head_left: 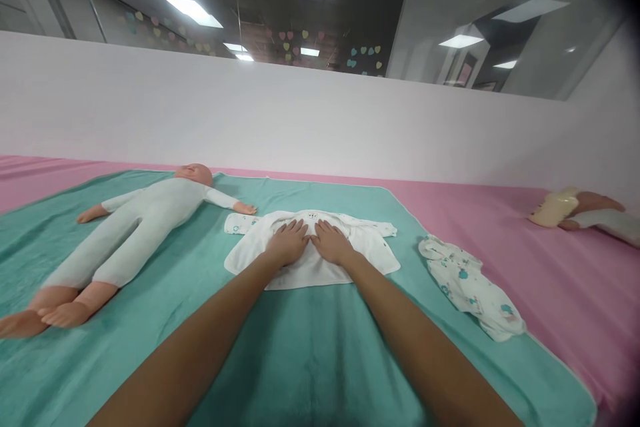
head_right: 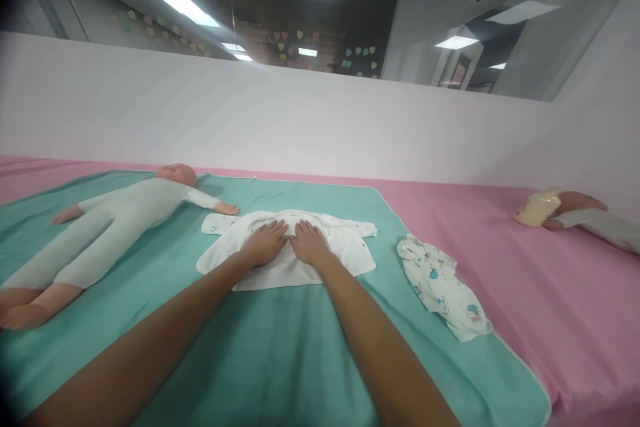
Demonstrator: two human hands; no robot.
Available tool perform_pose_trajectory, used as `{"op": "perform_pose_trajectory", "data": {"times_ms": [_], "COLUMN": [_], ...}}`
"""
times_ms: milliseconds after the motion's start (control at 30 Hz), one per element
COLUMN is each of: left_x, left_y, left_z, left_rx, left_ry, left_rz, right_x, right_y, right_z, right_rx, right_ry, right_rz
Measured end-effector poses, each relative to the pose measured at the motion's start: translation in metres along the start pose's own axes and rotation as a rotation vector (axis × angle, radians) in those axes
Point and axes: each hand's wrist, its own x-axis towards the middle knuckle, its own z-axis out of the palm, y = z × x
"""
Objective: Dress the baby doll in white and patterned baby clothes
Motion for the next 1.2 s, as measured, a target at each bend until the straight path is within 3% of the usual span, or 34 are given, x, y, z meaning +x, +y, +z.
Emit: {"op": "perform_pose_trajectory", "data": {"times_ms": [233,333,567,767,900,1033,1200], "left_x": [0.002,0.004,0.008,0.008,0.007,0.005,0.000], "left_y": [0.000,-0.004,-0.010,-0.005,-0.003,-0.002,0.002], "left_z": [-0.007,-0.007,-0.004,-0.009,-0.012,-0.015,-0.021], "left_rx": [-0.004,-0.020,-0.036,-0.024,-0.010,-0.008,0.022], "left_ry": [0.021,0.040,0.081,0.159,0.171,0.206,0.302], "left_rz": [-0.146,-0.213,-0.216,-0.286,-0.294,-0.281,-0.235], "right_x": [0.037,0.041,0.038,0.027,0.022,0.023,0.027], "right_y": [-0.006,-0.002,-0.003,-0.002,-0.004,-0.012,-0.010], "right_z": [0.008,0.010,0.008,-0.005,-0.014,-0.013,-0.005], "right_rx": [-0.015,-0.005,0.024,-0.126,-0.150,-0.126,-0.051], "right_ry": [0.081,0.084,0.061,0.377,0.453,0.367,0.260], "right_rz": [0.099,0.093,0.139,0.199,0.253,0.173,0.308]}}
